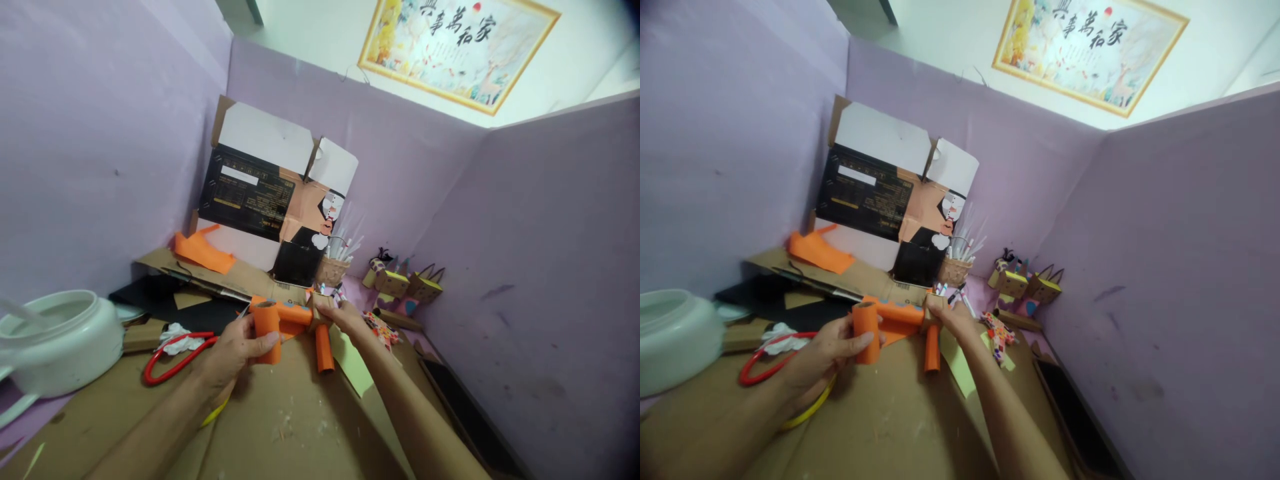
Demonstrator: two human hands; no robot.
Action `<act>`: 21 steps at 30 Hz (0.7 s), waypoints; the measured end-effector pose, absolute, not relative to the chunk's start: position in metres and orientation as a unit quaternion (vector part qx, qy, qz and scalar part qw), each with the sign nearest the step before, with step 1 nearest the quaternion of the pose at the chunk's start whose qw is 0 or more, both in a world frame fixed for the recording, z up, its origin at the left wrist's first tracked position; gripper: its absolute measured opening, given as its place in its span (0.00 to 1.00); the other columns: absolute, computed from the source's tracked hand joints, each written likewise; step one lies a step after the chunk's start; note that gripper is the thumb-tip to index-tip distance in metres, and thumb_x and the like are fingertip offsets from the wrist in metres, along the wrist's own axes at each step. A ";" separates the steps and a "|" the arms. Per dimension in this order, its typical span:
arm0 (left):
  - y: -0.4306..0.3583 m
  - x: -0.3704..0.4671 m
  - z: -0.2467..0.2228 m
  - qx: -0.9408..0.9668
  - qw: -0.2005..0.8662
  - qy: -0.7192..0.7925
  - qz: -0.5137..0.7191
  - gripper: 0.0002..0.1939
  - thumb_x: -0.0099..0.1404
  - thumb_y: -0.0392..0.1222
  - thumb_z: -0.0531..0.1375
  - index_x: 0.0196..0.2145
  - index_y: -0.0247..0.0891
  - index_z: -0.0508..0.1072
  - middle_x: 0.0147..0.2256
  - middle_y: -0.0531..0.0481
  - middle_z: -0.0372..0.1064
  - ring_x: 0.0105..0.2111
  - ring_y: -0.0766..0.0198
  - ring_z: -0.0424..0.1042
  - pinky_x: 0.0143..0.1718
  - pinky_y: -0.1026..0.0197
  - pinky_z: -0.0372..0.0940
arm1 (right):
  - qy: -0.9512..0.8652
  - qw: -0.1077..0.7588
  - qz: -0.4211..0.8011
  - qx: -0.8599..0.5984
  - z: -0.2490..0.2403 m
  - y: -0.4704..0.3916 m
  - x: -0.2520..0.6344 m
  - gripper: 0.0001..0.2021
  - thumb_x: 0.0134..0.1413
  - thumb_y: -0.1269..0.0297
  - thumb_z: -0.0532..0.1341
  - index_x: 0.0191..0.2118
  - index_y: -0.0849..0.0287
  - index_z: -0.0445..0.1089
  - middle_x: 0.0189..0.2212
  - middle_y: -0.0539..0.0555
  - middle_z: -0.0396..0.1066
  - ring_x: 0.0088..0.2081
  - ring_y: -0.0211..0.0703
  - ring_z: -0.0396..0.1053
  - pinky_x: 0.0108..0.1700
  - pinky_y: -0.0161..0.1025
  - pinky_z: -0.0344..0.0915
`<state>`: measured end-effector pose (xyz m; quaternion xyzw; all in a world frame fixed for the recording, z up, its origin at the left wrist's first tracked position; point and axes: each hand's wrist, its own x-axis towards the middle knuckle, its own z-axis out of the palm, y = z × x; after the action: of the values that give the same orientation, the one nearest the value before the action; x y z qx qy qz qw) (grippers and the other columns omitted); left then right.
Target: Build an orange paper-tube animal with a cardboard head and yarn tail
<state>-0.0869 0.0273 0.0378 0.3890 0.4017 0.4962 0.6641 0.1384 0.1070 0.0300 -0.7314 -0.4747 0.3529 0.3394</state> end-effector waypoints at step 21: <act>0.033 -0.083 0.021 0.456 0.618 0.472 0.432 0.24 0.42 0.42 0.68 0.37 0.31 0.72 0.28 0.47 0.71 0.28 0.60 0.69 0.28 0.61 0.62 | -0.405 0.405 0.572 -0.587 0.025 0.079 0.122 0.16 0.34 0.65 0.68 0.34 0.63 0.70 0.29 0.54 0.74 0.30 0.41 0.71 0.33 0.35 0.65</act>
<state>-0.0825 0.0329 0.0209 0.4563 0.4721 0.4325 0.6179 0.1222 0.0787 0.0249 -0.5872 -0.4048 0.5720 0.4050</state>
